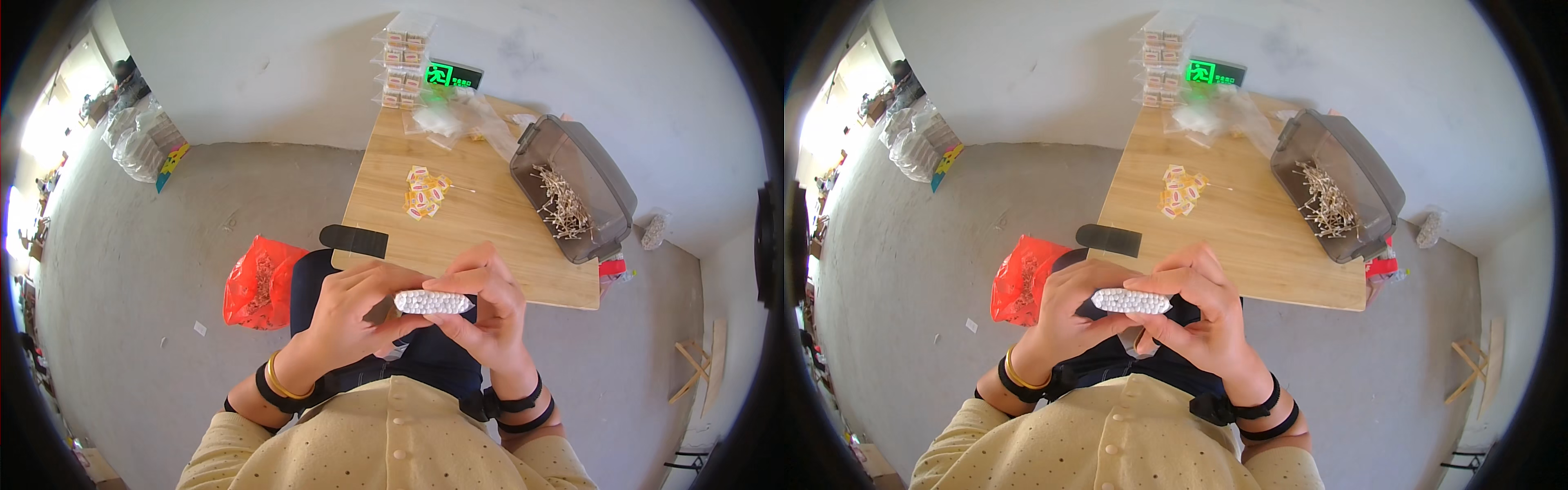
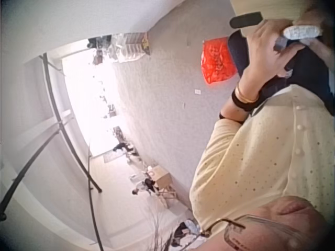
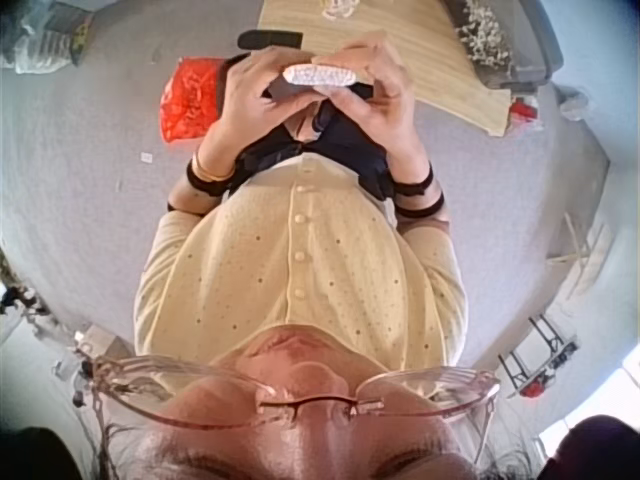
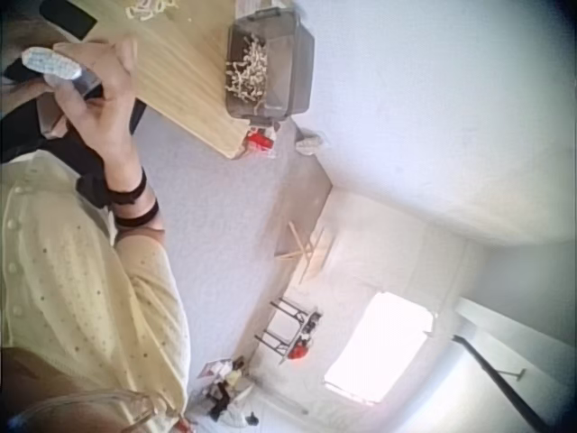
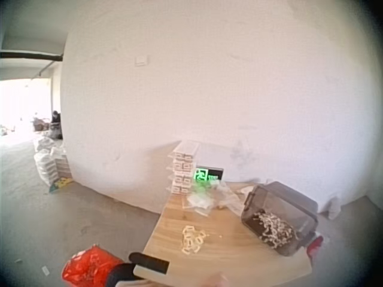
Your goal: Sorting cotton swabs and packing them into small plastic containers.
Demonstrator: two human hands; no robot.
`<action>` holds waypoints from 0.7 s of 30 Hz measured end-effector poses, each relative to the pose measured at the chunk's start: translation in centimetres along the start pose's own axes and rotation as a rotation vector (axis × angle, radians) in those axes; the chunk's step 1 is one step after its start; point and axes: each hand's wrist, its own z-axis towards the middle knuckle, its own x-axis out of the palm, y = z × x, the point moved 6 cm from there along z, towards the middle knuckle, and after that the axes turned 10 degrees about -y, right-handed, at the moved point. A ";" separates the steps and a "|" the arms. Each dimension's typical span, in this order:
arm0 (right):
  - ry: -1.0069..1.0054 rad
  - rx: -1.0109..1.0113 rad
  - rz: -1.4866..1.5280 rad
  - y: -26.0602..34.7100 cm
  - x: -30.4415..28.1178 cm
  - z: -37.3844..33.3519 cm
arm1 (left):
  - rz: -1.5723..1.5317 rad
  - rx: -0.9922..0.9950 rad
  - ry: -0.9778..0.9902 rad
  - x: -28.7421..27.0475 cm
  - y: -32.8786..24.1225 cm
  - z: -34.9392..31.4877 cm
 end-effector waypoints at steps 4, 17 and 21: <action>0.017 0.021 -0.013 -0.5 0.3 -0.1 | 0.003 -0.075 0.053 0.0 1.7 -0.9; 0.101 0.007 0.018 -0.8 0.9 0.0 | -0.078 -0.218 0.080 0.1 3.1 -1.8; 0.114 -0.030 -0.020 -0.7 1.0 0.1 | -0.125 -0.269 0.075 0.1 3.2 -1.8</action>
